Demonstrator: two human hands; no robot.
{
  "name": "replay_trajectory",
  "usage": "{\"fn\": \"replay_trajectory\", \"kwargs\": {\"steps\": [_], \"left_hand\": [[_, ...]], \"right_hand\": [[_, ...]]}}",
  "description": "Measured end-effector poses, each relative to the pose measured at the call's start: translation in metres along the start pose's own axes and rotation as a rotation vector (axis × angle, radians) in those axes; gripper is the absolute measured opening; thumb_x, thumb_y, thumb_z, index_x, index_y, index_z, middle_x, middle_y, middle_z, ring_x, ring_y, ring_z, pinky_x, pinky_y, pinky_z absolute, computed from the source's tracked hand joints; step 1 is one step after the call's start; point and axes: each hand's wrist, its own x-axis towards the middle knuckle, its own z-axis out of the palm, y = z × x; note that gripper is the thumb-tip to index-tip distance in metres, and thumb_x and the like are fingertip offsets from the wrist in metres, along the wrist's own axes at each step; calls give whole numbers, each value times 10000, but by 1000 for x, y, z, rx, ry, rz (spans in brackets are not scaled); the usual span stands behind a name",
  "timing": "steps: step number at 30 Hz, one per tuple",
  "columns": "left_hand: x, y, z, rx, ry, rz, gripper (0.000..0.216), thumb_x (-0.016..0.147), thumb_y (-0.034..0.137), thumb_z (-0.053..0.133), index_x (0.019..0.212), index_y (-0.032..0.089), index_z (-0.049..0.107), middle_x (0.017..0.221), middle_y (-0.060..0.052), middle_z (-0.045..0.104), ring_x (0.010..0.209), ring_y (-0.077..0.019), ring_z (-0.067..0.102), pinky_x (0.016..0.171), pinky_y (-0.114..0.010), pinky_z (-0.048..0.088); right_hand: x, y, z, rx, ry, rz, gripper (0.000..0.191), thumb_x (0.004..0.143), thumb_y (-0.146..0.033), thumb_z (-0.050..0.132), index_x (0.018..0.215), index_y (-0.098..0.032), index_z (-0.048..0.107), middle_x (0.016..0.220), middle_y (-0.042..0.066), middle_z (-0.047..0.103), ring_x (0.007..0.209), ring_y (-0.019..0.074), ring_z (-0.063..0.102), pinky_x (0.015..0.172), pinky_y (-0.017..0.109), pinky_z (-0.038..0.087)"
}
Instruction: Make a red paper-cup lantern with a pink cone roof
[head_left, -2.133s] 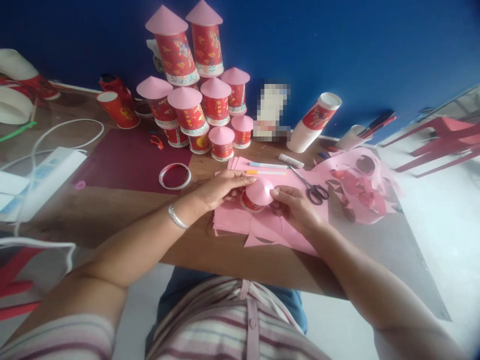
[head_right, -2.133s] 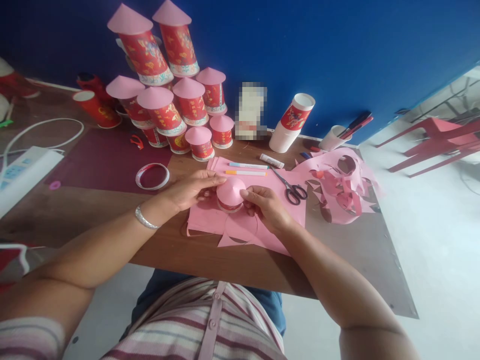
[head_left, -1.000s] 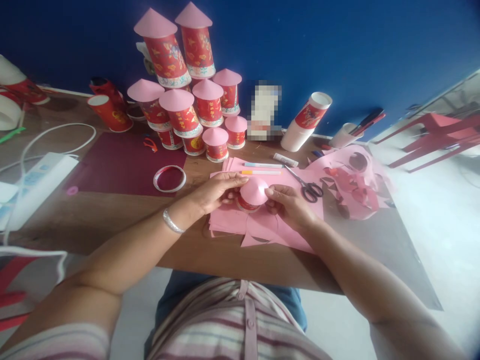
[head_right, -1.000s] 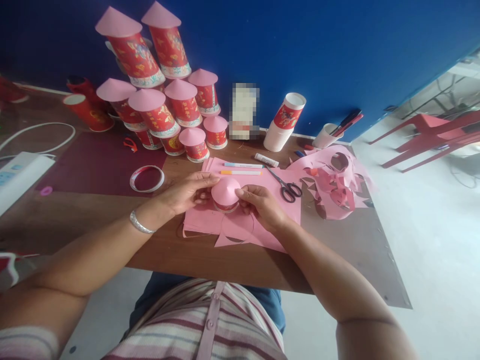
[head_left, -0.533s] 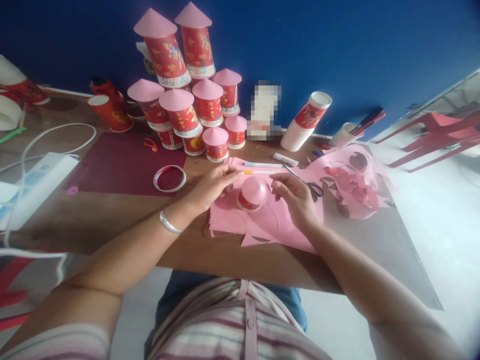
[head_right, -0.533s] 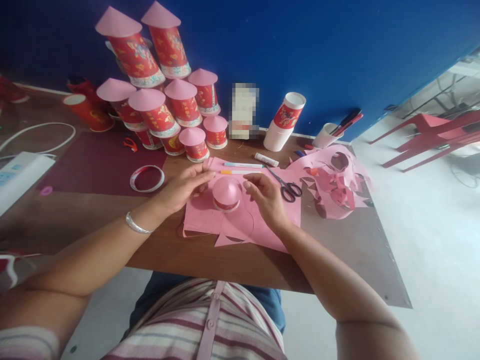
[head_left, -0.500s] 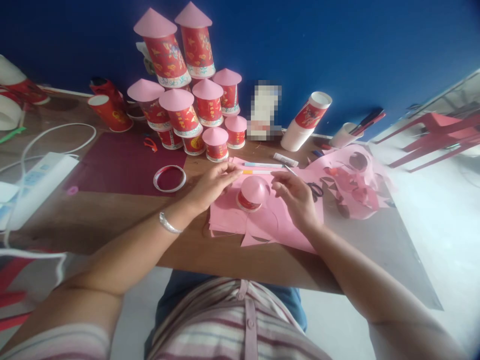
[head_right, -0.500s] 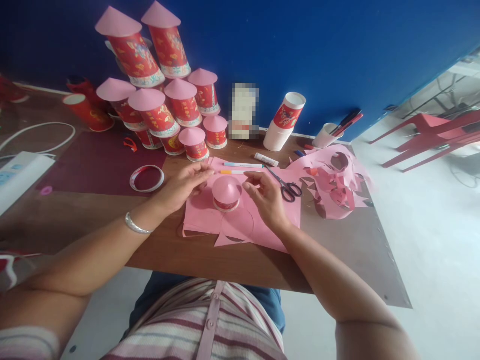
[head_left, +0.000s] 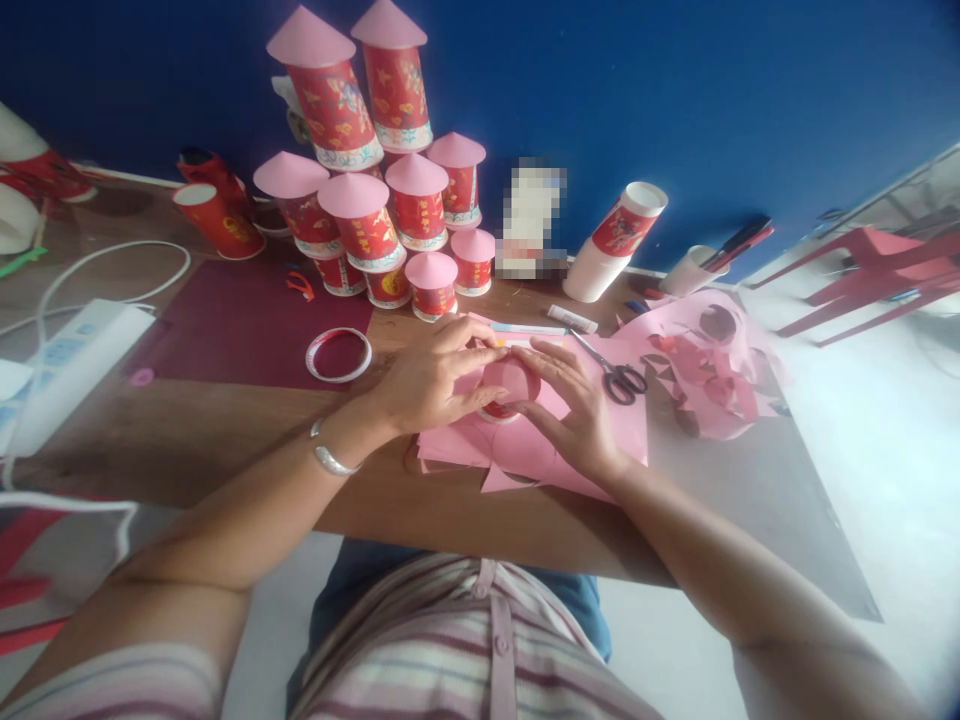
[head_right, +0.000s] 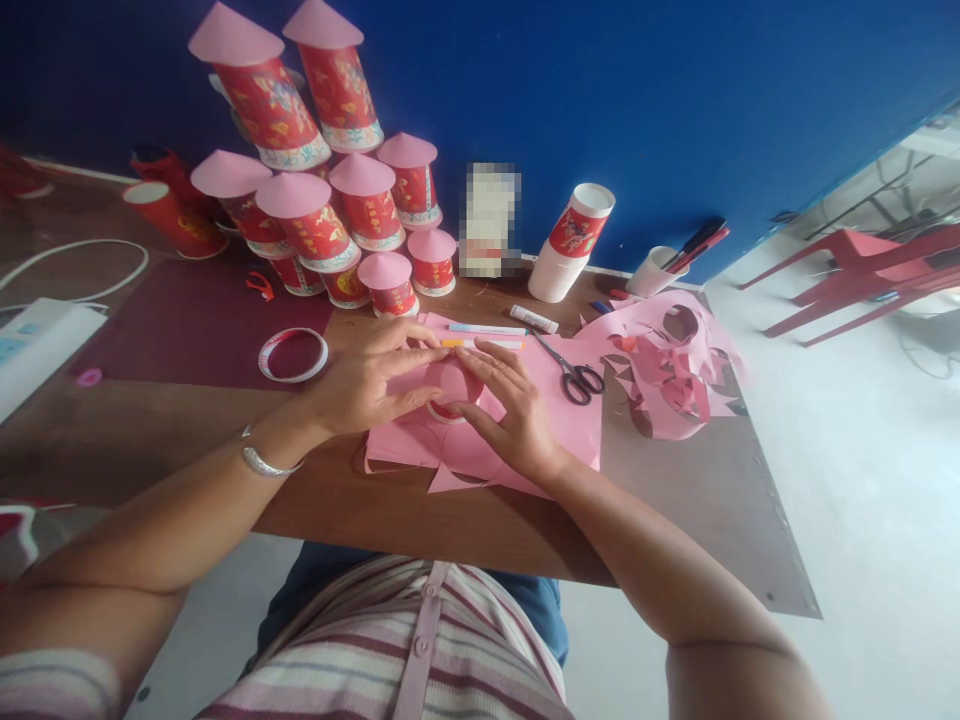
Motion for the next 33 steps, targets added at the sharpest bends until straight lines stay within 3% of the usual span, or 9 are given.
{"fn": "replay_trajectory", "kwargs": {"steps": [8, 11, 14, 16, 19, 22, 26, 33], "left_hand": [[2, 4, -4, 67, -20, 45, 426, 1045, 422, 689, 1320, 102, 743, 1208, -167, 738, 1119, -282, 683, 1009, -474, 600], [2, 4, -4, 22, -27, 24, 443, 1028, 438, 713, 1347, 131, 733, 1235, -157, 726, 1175, -285, 689, 1054, -483, 595], [3, 4, -1, -91, -13, -142, 434, 1029, 484, 700, 1360, 206, 733, 1305, -135, 703, 1259, -275, 677, 1083, -457, 579], [3, 3, 1, -231, 24, -320, 409, 1041, 508, 669, 1300, 200, 742, 1295, -125, 717, 1171, -240, 699, 985, -385, 593], [4, 0, 5, -491, 23, -605, 432, 1010, 589, 677, 1105, 173, 740, 1005, -64, 738, 821, -150, 658, 726, -274, 529], [4, -2, 8, -699, -45, -815, 498, 946, 671, 720, 895, 175, 694, 716, 19, 571, 596, -94, 473, 559, -243, 368], [3, -2, 9, -859, -64, -921, 529, 874, 681, 792, 793, 174, 661, 683, 29, 493, 556, -74, 386, 520, -246, 252], [11, 6, 5, -983, -99, -975, 521, 739, 621, 899, 745, 170, 638, 651, 48, 453, 516, -49, 315, 488, -240, 170]], "right_hand": [[3, -2, 0, 16, 8, 18, 613, 972, -313, 814, 1551, -341, 616, 1367, 94, 793, 1354, 329, 700, 1110, 569, 632], [4, -3, -1, 11, 4, 29, 607, 965, -327, 823, 1540, -327, 629, 1363, 107, 792, 1336, 336, 709, 1106, 576, 633], [4, -3, -2, -5, -3, 36, 631, 977, -368, 806, 1569, -344, 588, 1412, 95, 767, 1373, 345, 687, 1139, 620, 605], [3, -3, -2, 3, -6, 40, 648, 982, -371, 798, 1585, -342, 562, 1448, 94, 746, 1406, 340, 664, 1165, 622, 588], [2, -4, 0, 31, -18, 64, 692, 986, -361, 792, 1614, -313, 507, 1492, 119, 714, 1440, 335, 642, 1190, 605, 574], [0, -6, 3, 66, -36, 94, 745, 1005, -357, 766, 1657, -295, 411, 1530, 143, 683, 1455, 334, 635, 1204, 611, 563], [-1, -9, 4, 69, -54, 119, 766, 1022, -358, 737, 1679, -293, 349, 1513, 154, 693, 1429, 328, 658, 1212, 615, 554], [1, -9, 3, 56, -62, 127, 739, 1016, -354, 740, 1663, -288, 389, 1491, 144, 709, 1440, 336, 647, 1210, 624, 551]]}}
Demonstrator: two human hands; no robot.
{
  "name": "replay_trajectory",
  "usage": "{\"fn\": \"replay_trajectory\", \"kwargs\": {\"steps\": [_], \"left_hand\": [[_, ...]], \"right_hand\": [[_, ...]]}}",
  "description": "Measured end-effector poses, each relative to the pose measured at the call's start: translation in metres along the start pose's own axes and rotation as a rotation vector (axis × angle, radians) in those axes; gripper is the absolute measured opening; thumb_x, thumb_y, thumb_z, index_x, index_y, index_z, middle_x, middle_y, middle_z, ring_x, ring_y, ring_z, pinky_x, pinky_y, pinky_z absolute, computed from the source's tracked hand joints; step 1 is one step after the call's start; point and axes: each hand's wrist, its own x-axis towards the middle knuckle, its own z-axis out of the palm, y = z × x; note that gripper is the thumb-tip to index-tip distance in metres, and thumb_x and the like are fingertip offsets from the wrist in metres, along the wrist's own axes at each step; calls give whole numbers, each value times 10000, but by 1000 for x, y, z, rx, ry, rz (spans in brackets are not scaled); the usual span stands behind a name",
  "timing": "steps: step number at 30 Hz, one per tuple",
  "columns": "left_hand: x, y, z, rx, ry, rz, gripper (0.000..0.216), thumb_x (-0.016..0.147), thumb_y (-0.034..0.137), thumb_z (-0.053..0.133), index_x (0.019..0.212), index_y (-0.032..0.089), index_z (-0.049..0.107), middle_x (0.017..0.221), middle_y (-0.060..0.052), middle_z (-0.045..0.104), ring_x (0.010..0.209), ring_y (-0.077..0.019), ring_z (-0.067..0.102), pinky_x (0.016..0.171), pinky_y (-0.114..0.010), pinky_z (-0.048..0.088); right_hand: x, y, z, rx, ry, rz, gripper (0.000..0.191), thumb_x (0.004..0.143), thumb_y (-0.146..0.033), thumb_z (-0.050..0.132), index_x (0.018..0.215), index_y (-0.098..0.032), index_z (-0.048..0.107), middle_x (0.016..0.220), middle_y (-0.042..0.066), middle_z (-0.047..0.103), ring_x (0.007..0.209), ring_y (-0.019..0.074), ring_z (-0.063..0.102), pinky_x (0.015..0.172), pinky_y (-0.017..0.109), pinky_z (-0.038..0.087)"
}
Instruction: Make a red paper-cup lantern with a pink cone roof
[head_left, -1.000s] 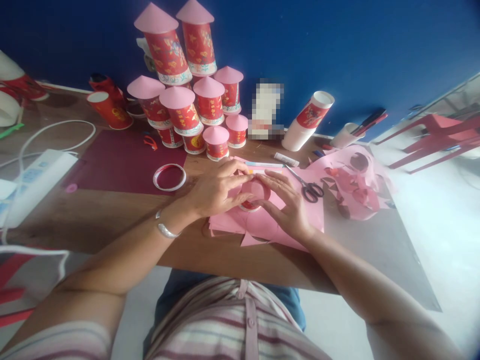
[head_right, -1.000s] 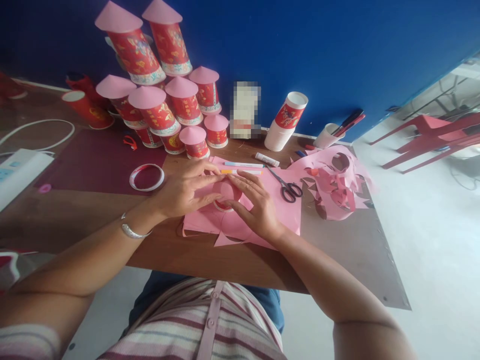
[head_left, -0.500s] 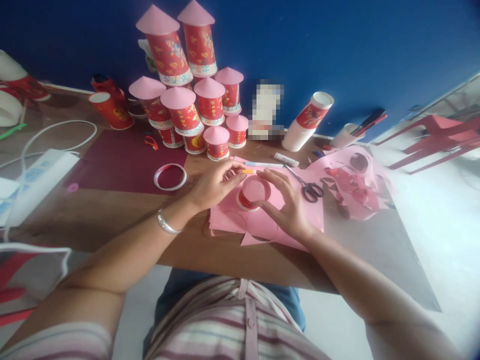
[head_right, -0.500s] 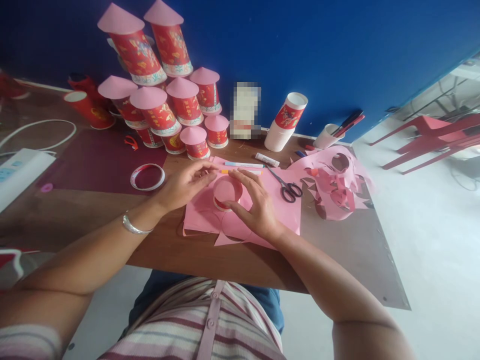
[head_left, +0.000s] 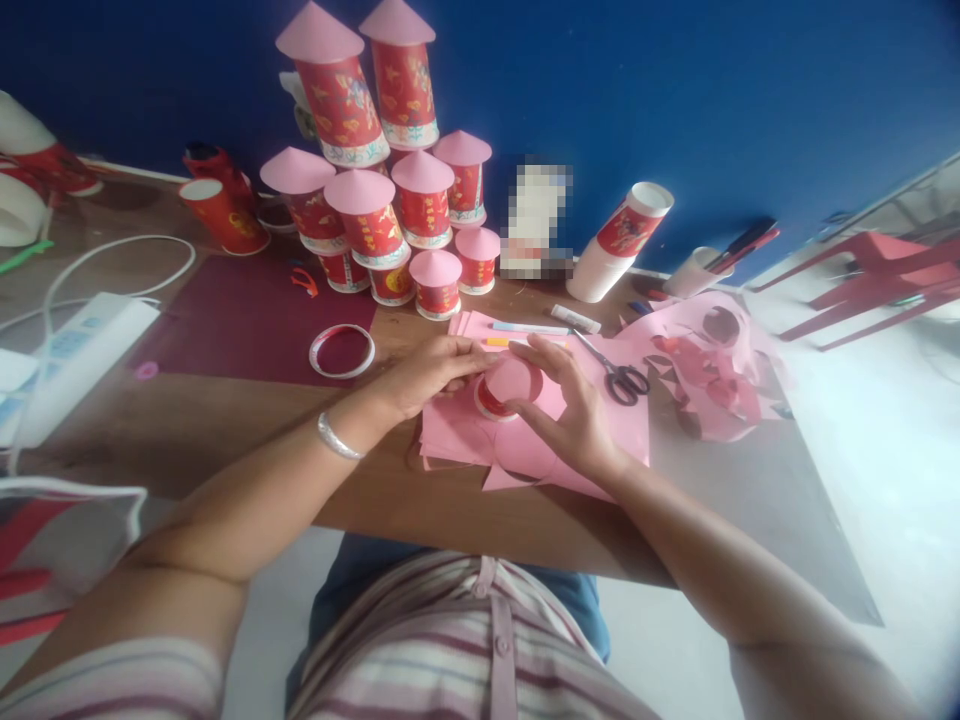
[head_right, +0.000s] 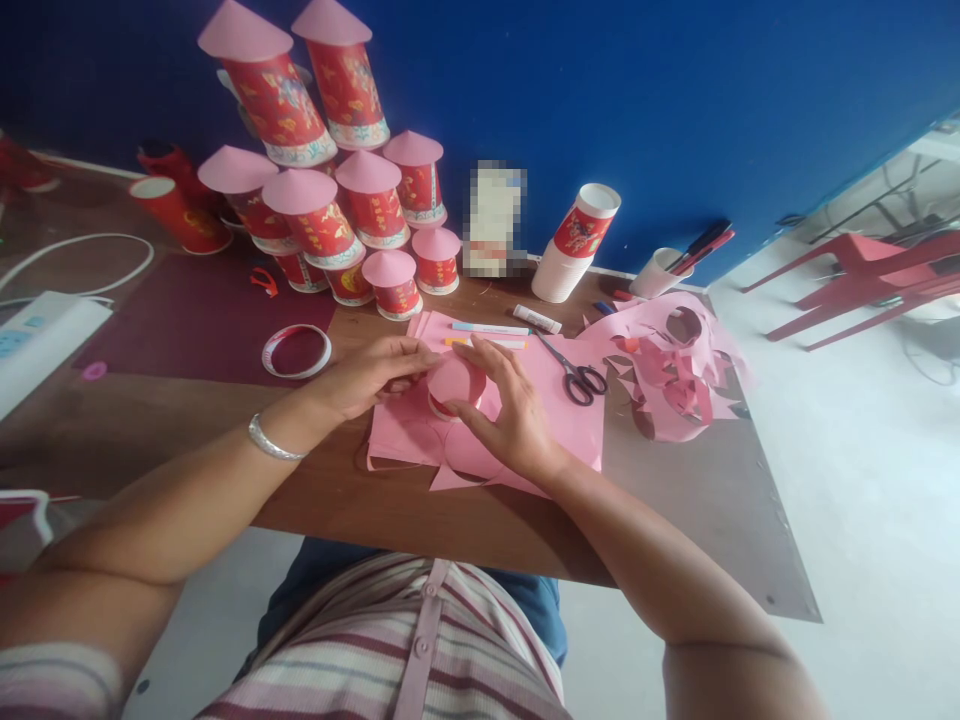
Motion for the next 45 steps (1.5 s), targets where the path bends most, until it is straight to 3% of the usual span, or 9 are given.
{"fn": "replay_trajectory", "kwargs": {"steps": [7, 26, 45], "left_hand": [[1, -3, 1, -125, -15, -73, 532, 658, 564, 976, 716, 164, 629, 622, 58, 453, 515, -38, 332, 466, -211, 169], [8, -16, 0, -282, -73, -50, 492, 646, 511, 1017, 743, 141, 708, 611, 8, 648, 560, -88, 568, 559, -219, 475], [10, -16, -1, -281, -92, -40, 455, 662, 475, 1006, 745, 137, 713, 671, 6, 655, 602, -73, 543, 597, -211, 448]], "right_hand": [[0, 0, 1, 12, 10, -14, 723, 1011, -343, 757, 1647, -285, 418, 1478, 137, 721, 1411, 332, 668, 1178, 616, 577], [-1, 0, 1, 23, 16, 11, 721, 1003, -338, 758, 1648, -300, 437, 1478, 125, 724, 1421, 326, 667, 1190, 602, 581], [0, -2, 0, 19, 11, 37, 669, 997, -353, 768, 1608, -283, 504, 1475, 125, 729, 1433, 325, 661, 1196, 580, 583]]}}
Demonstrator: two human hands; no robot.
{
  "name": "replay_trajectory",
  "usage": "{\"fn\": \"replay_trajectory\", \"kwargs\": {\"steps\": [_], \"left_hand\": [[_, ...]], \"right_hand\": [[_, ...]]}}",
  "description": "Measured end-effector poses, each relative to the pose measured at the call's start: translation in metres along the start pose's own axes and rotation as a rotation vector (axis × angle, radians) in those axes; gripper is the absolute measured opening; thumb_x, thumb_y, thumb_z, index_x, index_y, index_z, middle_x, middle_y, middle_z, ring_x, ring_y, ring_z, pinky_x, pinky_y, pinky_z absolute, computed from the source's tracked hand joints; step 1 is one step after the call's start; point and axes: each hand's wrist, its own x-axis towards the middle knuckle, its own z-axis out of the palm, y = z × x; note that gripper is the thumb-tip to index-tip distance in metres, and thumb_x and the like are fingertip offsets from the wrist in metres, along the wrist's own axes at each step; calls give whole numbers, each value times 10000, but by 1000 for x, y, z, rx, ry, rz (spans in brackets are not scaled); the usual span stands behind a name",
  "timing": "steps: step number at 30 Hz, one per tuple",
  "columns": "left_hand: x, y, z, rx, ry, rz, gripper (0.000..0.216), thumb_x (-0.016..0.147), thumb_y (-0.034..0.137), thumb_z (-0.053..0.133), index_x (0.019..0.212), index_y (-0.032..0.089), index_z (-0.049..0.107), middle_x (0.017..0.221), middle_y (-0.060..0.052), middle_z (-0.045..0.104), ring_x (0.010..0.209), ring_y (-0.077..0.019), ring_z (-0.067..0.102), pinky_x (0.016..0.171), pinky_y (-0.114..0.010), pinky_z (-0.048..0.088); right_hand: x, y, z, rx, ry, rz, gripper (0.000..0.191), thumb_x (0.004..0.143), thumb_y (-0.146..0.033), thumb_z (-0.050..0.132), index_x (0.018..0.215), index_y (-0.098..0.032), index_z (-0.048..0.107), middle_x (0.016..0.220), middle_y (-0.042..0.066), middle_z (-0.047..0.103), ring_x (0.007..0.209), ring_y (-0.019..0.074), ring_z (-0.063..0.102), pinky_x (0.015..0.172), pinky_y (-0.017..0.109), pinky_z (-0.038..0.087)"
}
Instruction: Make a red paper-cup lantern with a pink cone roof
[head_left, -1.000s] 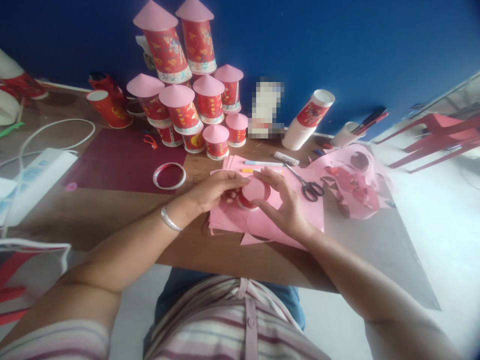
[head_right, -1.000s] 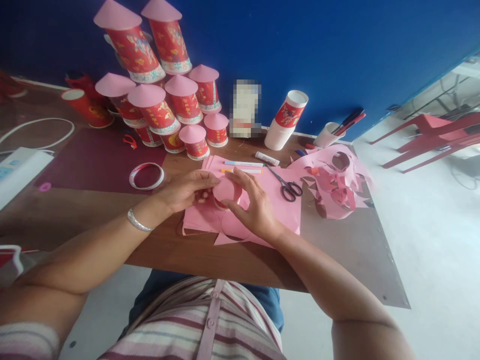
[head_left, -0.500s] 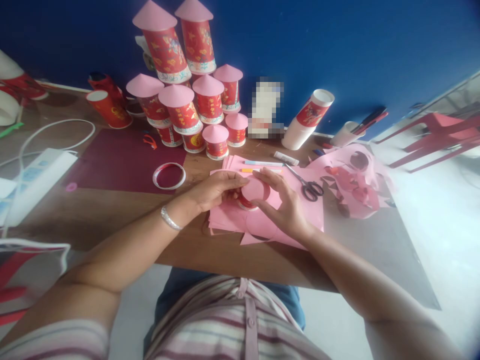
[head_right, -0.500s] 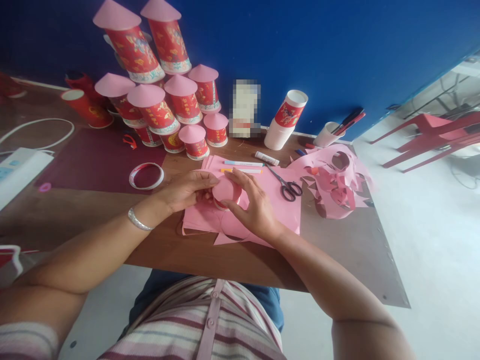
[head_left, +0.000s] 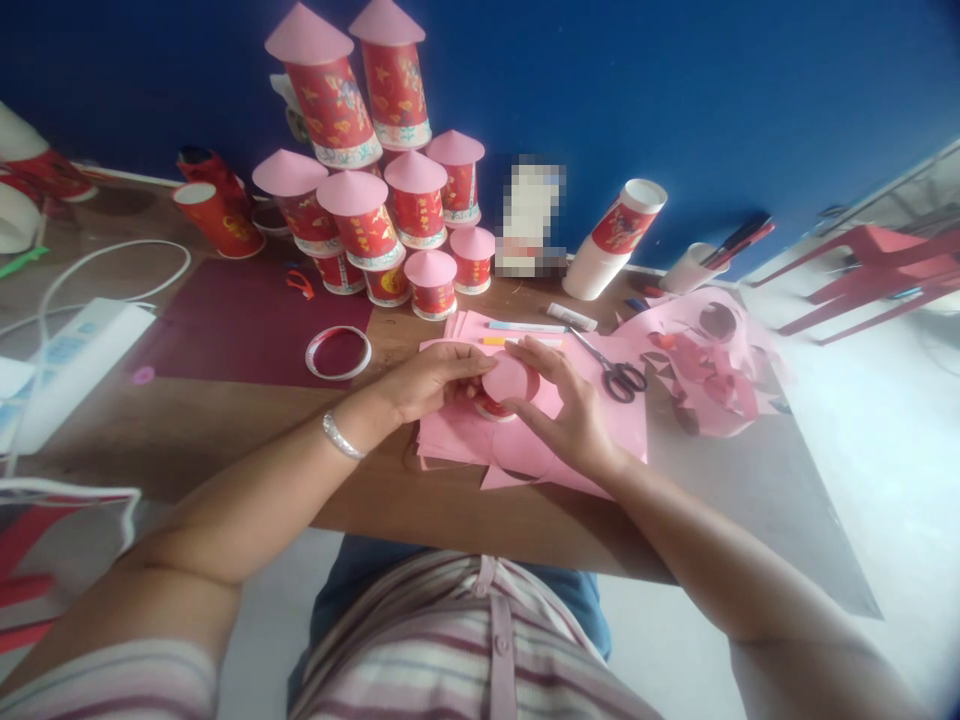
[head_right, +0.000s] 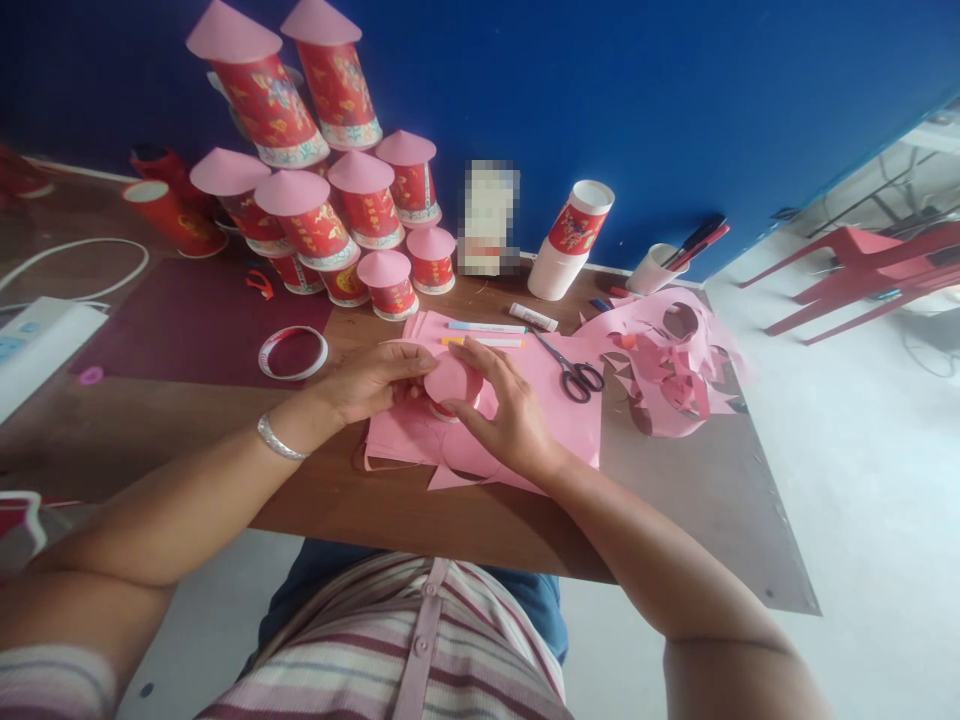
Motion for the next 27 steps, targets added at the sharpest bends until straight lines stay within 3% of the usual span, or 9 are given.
{"fn": "replay_trajectory", "kwargs": {"steps": [7, 9, 12, 15, 18, 27], "left_hand": [[-2, 0, 1, 100, 34, 49, 495, 706, 558, 962, 749, 152, 682, 684, 10, 623, 629, -96, 547, 625, -237, 470], [-5, 3, 2, 245, 94, 188, 476, 791, 592, 901, 834, 157, 713, 763, -5, 659, 688, -113, 591, 689, -259, 508], [-11, 7, 2, 636, 212, 548, 418, 867, 547, 867, 1064, 187, 787, 1031, -52, 728, 820, -136, 645, 813, -301, 569], [-15, 11, -2, 979, 157, 765, 450, 906, 510, 853, 1263, 241, 800, 1229, -89, 716, 1110, -215, 688, 1036, -384, 595], [-14, 11, -9, 1095, 80, 827, 504, 945, 529, 809, 1374, 269, 762, 1240, -89, 719, 1269, -258, 667, 1148, -446, 571], [-8, 8, -19, 1197, 51, 957, 414, 944, 470, 819, 1260, 204, 800, 1176, -101, 748, 1160, -252, 724, 1092, -439, 615]], "right_hand": [[0, 2, 1, 10, 1, -3, 677, 997, -347, 767, 1613, -288, 492, 1469, 126, 732, 1417, 324, 673, 1201, 586, 573], [-1, 2, 1, 14, 3, -10, 674, 998, -341, 764, 1613, -296, 493, 1485, 123, 721, 1416, 322, 674, 1200, 579, 575], [0, 2, 1, 24, 3, -24, 704, 992, -326, 775, 1628, -312, 473, 1515, 119, 702, 1421, 319, 669, 1200, 570, 577], [0, 3, 1, 29, 5, -24, 751, 984, -325, 790, 1650, -321, 445, 1503, 113, 711, 1426, 324, 664, 1200, 580, 575], [-1, 3, 1, 41, 13, -25, 754, 979, -340, 802, 1647, -341, 454, 1511, 106, 705, 1421, 326, 666, 1200, 584, 575], [-1, 4, 1, 53, 17, -51, 719, 1018, -334, 756, 1660, -368, 433, 1503, 88, 715, 1417, 311, 669, 1195, 581, 583]]}}
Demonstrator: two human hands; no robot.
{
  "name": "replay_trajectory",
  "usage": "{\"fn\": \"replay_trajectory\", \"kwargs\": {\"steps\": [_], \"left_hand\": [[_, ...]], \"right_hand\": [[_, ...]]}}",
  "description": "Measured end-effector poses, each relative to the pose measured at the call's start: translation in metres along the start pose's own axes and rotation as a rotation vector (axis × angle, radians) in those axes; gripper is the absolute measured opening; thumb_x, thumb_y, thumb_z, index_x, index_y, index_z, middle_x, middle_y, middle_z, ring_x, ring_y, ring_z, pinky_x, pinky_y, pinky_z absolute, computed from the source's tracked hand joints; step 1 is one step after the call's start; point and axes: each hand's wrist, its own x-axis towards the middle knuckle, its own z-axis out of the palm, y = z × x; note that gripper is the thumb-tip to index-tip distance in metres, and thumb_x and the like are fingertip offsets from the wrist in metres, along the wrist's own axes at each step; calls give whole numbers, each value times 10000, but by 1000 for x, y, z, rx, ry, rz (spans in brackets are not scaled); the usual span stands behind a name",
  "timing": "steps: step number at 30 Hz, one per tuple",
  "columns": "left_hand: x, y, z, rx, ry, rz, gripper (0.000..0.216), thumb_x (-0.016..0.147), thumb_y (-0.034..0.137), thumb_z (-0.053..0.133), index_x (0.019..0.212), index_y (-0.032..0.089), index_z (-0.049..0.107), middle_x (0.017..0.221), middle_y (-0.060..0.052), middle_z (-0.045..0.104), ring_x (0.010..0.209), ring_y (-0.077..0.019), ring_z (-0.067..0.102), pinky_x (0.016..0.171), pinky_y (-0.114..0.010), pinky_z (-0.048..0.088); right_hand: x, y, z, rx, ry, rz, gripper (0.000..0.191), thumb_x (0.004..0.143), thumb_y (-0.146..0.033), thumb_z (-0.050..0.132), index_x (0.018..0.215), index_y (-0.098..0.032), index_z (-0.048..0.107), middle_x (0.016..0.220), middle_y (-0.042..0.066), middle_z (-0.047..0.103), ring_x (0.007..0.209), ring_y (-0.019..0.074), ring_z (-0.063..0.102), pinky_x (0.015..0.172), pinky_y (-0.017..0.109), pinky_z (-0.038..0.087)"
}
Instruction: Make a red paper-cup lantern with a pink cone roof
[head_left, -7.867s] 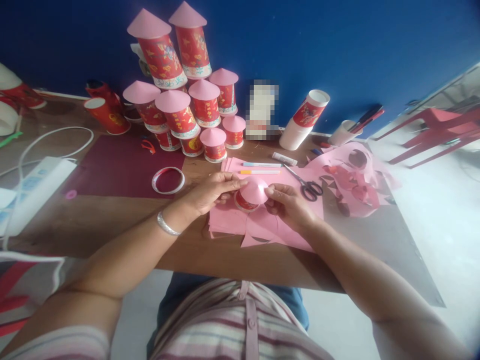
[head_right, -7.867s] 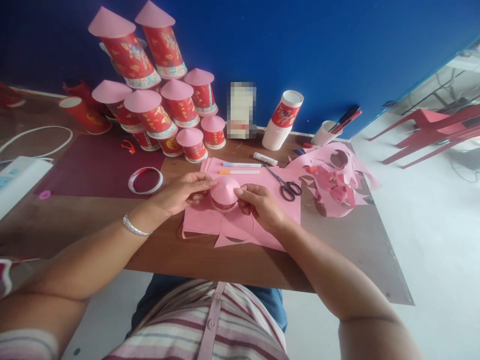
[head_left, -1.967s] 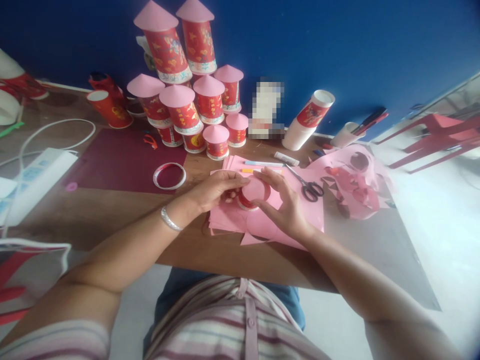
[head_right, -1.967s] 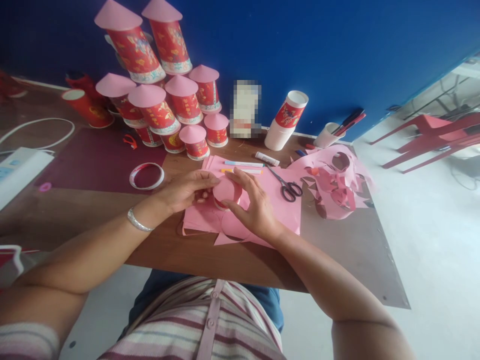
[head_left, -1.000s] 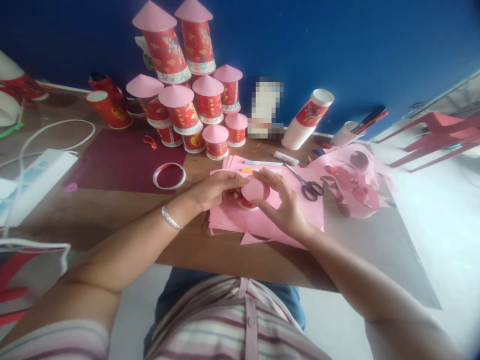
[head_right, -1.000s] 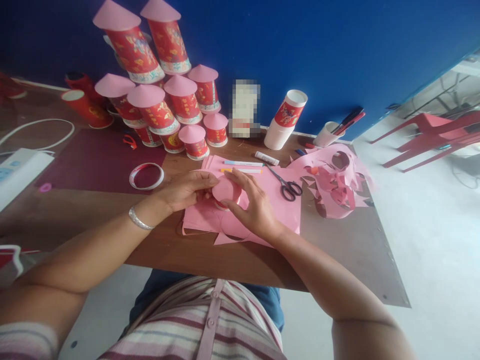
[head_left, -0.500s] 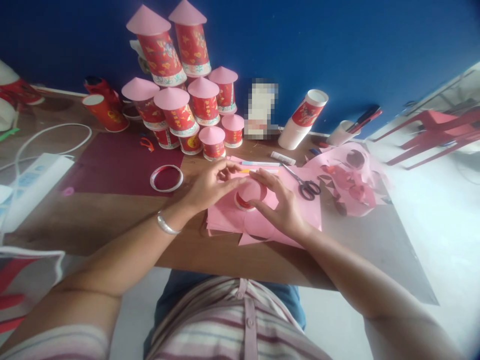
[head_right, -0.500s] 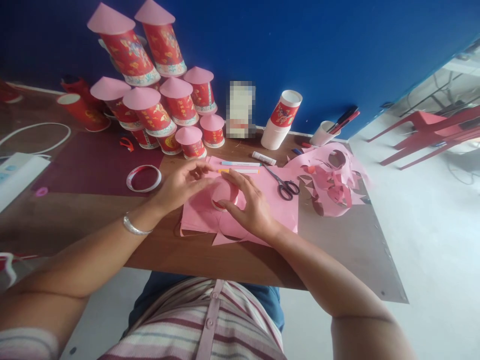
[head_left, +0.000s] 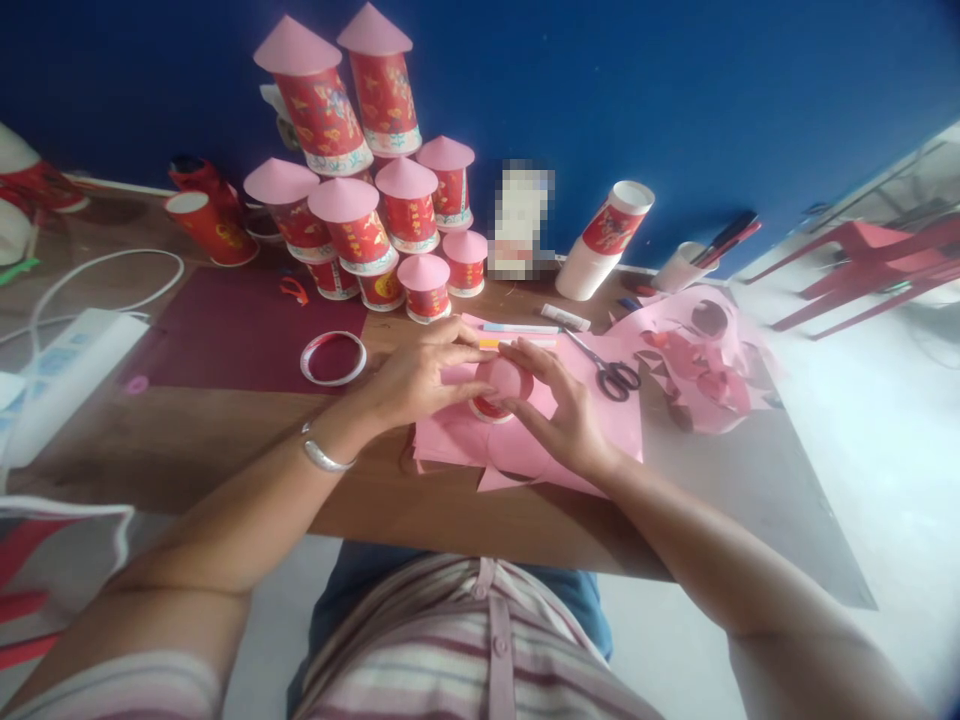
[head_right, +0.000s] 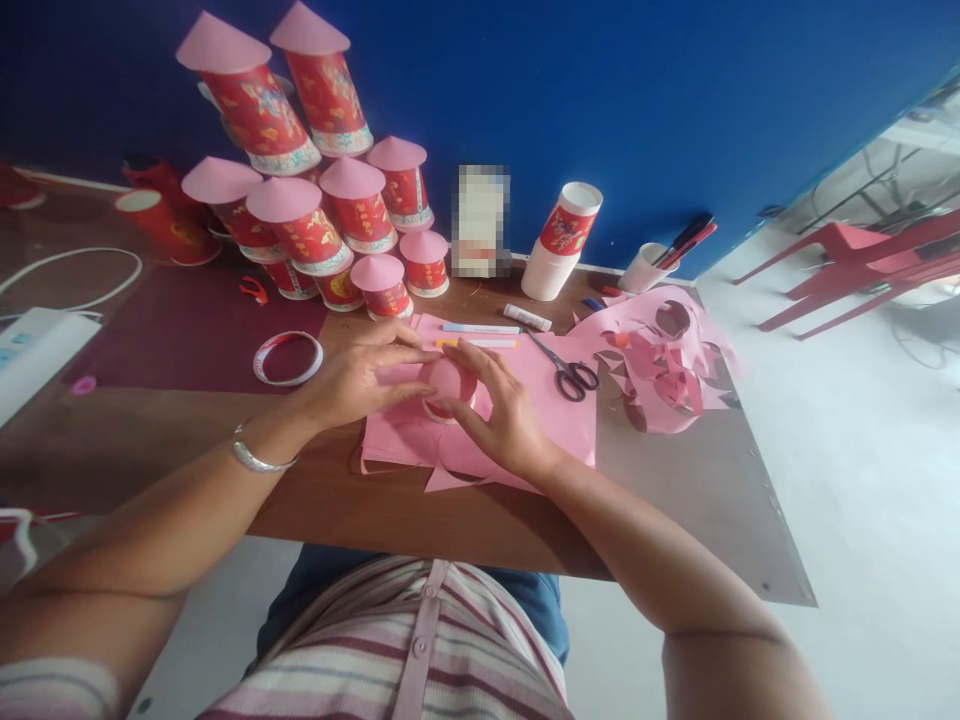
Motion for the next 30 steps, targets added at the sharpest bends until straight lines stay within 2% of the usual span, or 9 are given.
{"fn": "replay_trajectory", "kwargs": {"steps": [5, 8, 13, 19, 27, 30], "left_hand": [[2, 4, -2, 29, 19, 50, 405, 956, 431, 814, 1293, 209, 780, 1204, -108, 739, 1192, -251, 720, 1086, -435, 618], [3, 7, -4, 57, 20, 63, 453, 950, 462, 815, 1333, 226, 760, 1234, -114, 728, 1216, -260, 714, 1060, -440, 633], [3, 9, -3, 60, 19, 88, 441, 946, 458, 819, 1306, 207, 765, 1236, -126, 731, 1216, -268, 719, 1037, -437, 648], [3, 6, -3, 91, 23, 126, 424, 928, 418, 843, 1266, 174, 763, 1207, -119, 734, 1220, -260, 719, 1049, -412, 645], [4, 11, -6, 69, -7, 64, 565, 957, 485, 804, 1448, 232, 682, 1343, -132, 689, 1308, -285, 675, 1142, -505, 599], [4, 14, -5, 74, -32, 58, 545, 973, 467, 788, 1450, 227, 683, 1317, -133, 698, 1300, -285, 675, 1121, -497, 609]], "right_hand": [[0, 0, 1, -5, 10, -11, 713, 1027, -319, 744, 1664, -352, 427, 1500, 96, 717, 1411, 310, 677, 1185, 579, 592], [0, 1, 2, -14, 21, -13, 736, 1015, -304, 760, 1667, -355, 422, 1499, 93, 717, 1406, 313, 679, 1182, 585, 595], [-1, 2, 2, -13, 19, -8, 791, 994, -284, 786, 1676, -387, 399, 1498, 83, 717, 1413, 320, 668, 1195, 599, 578], [-2, 2, 3, 17, 11, 30, 763, 996, -300, 786, 1665, -368, 424, 1515, 89, 706, 1411, 315, 675, 1188, 576, 585], [-3, 4, -2, 44, 24, 19, 737, 1025, -321, 746, 1677, -359, 404, 1531, 100, 692, 1433, 322, 661, 1200, 598, 572], [-5, 6, 0, 62, 20, 14, 743, 1029, -309, 745, 1680, -365, 392, 1518, 106, 701, 1431, 322, 665, 1197, 606, 570]]}}
